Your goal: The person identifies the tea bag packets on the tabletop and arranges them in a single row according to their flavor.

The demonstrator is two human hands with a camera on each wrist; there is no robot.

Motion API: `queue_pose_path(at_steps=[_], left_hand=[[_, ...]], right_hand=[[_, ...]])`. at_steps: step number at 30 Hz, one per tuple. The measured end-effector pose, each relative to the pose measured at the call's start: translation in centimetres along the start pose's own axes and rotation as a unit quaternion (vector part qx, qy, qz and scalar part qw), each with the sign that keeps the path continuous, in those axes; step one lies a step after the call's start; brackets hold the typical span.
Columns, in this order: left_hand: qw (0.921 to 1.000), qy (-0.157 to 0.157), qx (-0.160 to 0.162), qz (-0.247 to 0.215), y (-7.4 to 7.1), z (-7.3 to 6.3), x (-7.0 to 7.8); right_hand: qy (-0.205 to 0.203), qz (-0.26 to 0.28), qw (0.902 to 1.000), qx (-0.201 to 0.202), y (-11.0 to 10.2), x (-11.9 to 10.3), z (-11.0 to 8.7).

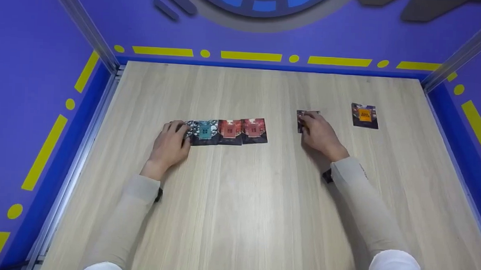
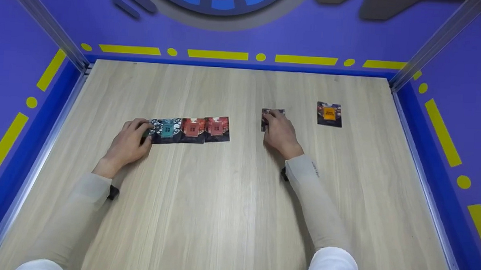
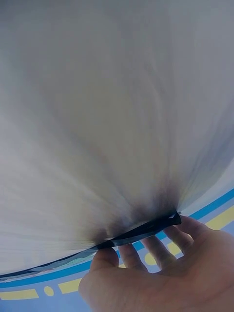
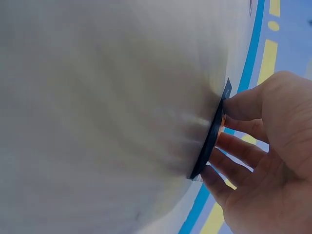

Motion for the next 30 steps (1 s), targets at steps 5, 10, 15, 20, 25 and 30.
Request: queue_pose_path(at_steps=[5,10,15,20,25,30], left_hand=[[1.0,0.002,0.004,0.001,0.0,0.1,0.0],[1.0,0.0,0.002,0.002,0.2,0.1,0.0],[1.0,-0.006,-0.003,0.002,0.3,-0.1,-0.1],[0.9999,-0.01,-0.01,-0.002,0.2,-0.2,-0.2],[0.9999,-0.009,-0.011,-0.003,0.2,-0.1,-0.2],[0.9999,-0.008,-0.012,-0.003,0.1,0.0,-0.1]], right_hand=[[-0.016,-0.001,0.9999,0.001,0.6,-1.2,-0.2],[-0.015,-0.01,0.9998,-0.004,1.4,-2.3,-0.4],[-0.012,-0.018,0.9997,-0.007,2.2,-3.2,-0.4],[-0.003,-0.026,0.9996,-0.013,2.9,-3.9,-0.5],[-0.014,-0.026,0.9995,-0.014,3.4,-4.9,-0.4],[-0.026,-0.025,0.9992,-0.016,3.9,-5.9,-0.3]])
Point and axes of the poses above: each hand's wrist, its own z-axis towards the middle knuckle, its own y-axis out of the palm, x = y × z, the point moved 10 cm from there along z, towards the middle knuckle, and after that the axes turned 13 degrees about z, right-handed, at the moved point
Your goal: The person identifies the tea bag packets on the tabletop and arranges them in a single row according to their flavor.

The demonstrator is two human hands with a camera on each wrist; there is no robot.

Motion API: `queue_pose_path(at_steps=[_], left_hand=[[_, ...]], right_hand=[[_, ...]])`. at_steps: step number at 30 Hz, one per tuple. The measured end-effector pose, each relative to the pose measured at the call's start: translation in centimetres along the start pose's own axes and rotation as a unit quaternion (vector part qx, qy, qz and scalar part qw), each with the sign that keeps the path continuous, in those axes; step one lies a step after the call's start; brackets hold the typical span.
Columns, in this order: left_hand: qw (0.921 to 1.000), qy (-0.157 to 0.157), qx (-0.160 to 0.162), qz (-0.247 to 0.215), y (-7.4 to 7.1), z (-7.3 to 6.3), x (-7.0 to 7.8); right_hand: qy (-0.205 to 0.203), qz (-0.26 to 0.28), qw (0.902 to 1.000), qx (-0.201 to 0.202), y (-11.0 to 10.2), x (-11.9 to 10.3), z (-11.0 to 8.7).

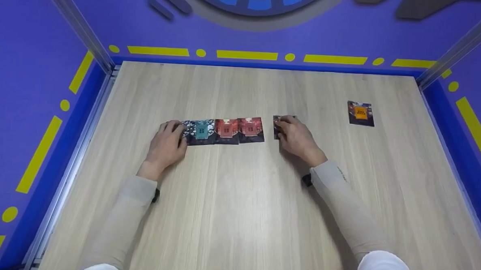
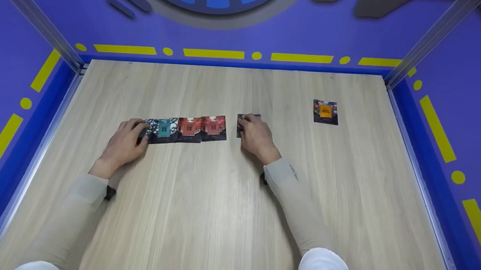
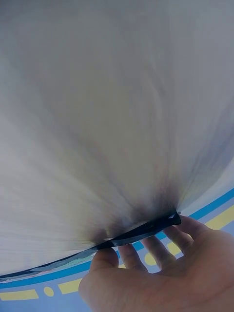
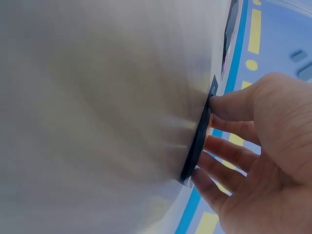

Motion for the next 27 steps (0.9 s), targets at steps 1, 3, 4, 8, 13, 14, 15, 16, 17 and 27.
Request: queue_pose_path(at_steps=[1,3,4,8,13,14,15,16,17,27], left_hand=[[1.0,0.0,0.0,0.0,0.0,0.0,0.0],[1.0,0.001,0.001,0.0,0.1,0.0,0.0],[1.0,0.001,0.001,-0.001,0.1,0.0,0.0],[1.0,0.002,0.002,-0.002,0.1,0.0,-0.1],[0.9999,0.007,0.009,-0.007,-0.1,0.0,0.0],[0.9999,0.008,0.01,-0.007,-0.2,0.0,0.0],[0.9999,0.008,0.01,-0.006,-0.2,0.0,0.0],[0.9999,0.008,0.01,-0.005,-0.2,0.0,0.0],[0.9999,0.007,0.01,-0.004,-0.2,0.0,0.0],[0.9999,0.005,0.013,-0.001,-0.1,-0.1,0.0]], right_hand=[[-0.001,-0.002,1.0,-0.001,0.1,-0.2,0.0],[-0.001,-0.006,1.0,-0.002,0.3,-0.5,0.2],[-0.001,-0.008,1.0,-0.003,0.4,-0.6,0.2],[-0.011,-0.006,0.9999,-0.002,0.6,-1.2,0.5],[-0.038,0.006,0.9992,0.002,0.8,-2.0,0.6],[-0.043,0.008,0.9991,0.003,0.9,-2.2,0.6],[-0.043,0.008,0.999,0.002,0.9,-2.3,0.6],[-0.043,0.007,0.9991,0.002,1.0,-2.4,0.7],[-0.043,0.008,0.999,0.001,1.1,-2.5,0.7],[-0.055,0.004,0.9984,-0.008,1.6,-3.2,0.6]])
Point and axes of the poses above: each hand's wrist, its own z-axis towards the middle knuckle, its own y-axis out of the palm, x = y × z, the point moved 10 cm from there along z, towards the middle knuckle, and after that the axes turned 13 degrees about z, right-handed, at the moved point
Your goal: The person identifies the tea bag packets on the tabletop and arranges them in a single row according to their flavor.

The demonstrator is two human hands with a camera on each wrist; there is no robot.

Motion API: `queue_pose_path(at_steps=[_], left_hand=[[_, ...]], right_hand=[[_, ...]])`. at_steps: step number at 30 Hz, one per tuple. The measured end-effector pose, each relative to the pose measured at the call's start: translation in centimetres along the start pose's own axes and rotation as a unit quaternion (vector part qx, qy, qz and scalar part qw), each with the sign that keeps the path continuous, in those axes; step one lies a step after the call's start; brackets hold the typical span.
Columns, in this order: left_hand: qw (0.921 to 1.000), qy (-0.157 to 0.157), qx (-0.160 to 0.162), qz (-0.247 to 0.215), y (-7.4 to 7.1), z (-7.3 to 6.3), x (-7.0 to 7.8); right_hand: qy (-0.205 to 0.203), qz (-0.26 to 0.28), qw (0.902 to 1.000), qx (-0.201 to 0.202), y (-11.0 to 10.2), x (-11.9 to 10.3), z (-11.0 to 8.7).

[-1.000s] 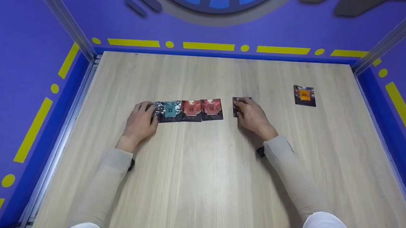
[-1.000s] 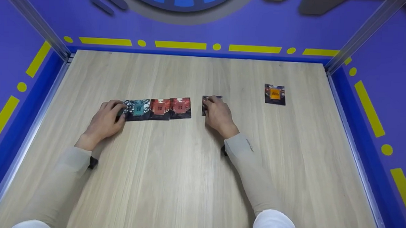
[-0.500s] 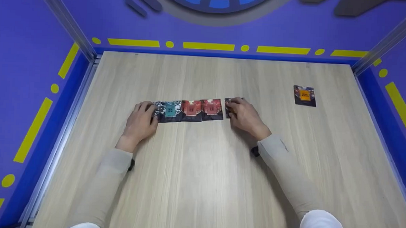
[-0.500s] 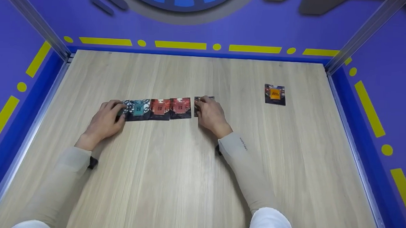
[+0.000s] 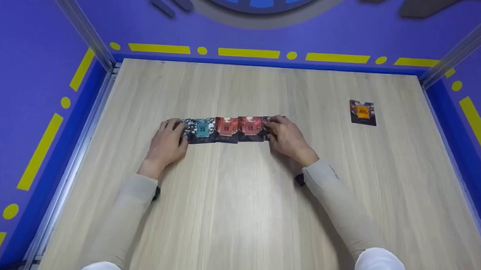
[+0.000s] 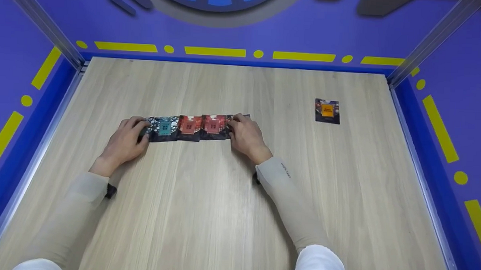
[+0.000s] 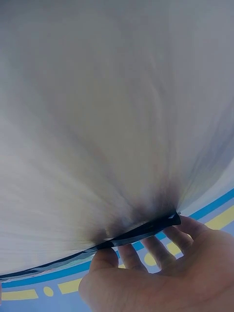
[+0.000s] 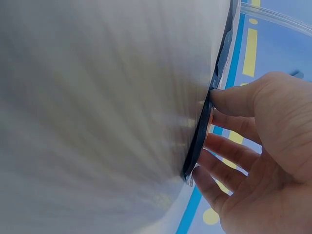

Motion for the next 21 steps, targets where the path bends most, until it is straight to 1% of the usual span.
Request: queue_pose_path(at_steps=[11,17,21], left_hand=[[1.0,0.0,-0.001,-0.005,-0.08,0.25,0.12],[0.9999,0.007,0.007,-0.007,-0.1,0.25,0.13],[1.0,0.007,0.005,-0.003,0.04,0.13,0.03]], right_hand=[[0.016,0.02,0.9997,-0.003,-0.29,0.39,-0.1],[0.017,0.028,0.9995,0.001,-0.31,0.43,-0.11],[0.019,0.036,0.9992,0.003,-0.38,0.51,-0.21]])
Point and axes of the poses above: each hand's wrist, its own z-axis towards the middle knuckle, its own y-axis out of the palm, x = y × z, the point moved 10 cm from there along z, towards the middle knuckle, and after that the axes turned 13 degrees about z, right-handed, at the moved point
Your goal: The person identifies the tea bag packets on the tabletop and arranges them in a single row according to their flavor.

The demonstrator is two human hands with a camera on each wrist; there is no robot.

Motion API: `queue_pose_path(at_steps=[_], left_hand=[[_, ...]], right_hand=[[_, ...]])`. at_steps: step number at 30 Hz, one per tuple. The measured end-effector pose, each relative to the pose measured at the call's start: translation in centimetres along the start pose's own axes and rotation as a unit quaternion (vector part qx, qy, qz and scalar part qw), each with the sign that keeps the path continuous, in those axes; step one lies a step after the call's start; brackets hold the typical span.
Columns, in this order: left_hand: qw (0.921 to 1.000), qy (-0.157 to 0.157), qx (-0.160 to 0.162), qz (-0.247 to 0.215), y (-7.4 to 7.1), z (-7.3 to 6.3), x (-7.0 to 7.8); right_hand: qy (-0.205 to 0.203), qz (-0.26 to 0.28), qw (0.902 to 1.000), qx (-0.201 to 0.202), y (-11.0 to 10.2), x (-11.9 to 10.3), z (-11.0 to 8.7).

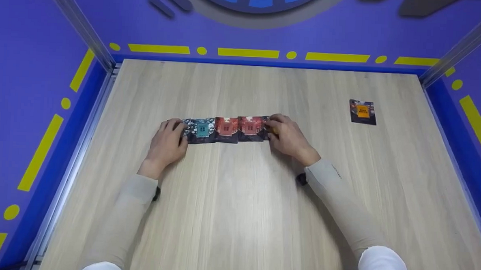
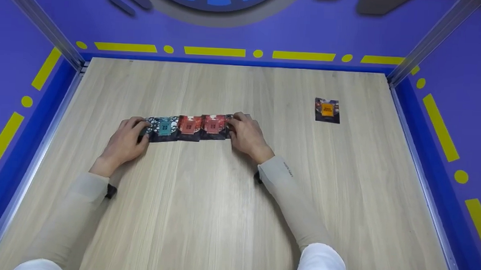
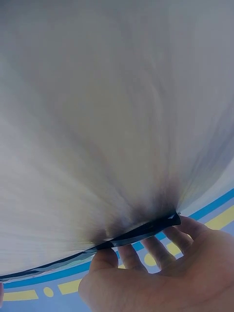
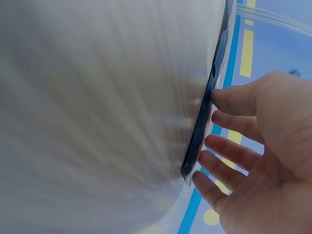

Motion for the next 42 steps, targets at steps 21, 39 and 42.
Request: queue_pose_path(at_steps=[21,39,42], left_hand=[[0.9999,-0.003,-0.012,-0.006,0.2,0.0,0.0],[1.0,0.001,-0.009,-0.003,0.0,-0.1,0.0],[0.9999,0.0,-0.011,-0.003,0.0,-0.1,-0.1]], right_hand=[[0.065,0.012,0.9963,0.056,-6.9,6.9,-1.7],[0.146,0.05,0.9805,0.122,-12.6,15.7,-4.6],[0.148,0.043,0.9788,0.135,-13.6,16.6,-5.0]])
Point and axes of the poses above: each hand's wrist, its own z-axis towards the middle knuckle, its own y-axis out of the palm, x = y × z, the point moved 10 cm from there along z, towards the middle knuckle, and after that the axes turned 13 degrees about z, right-handed, at the moved point
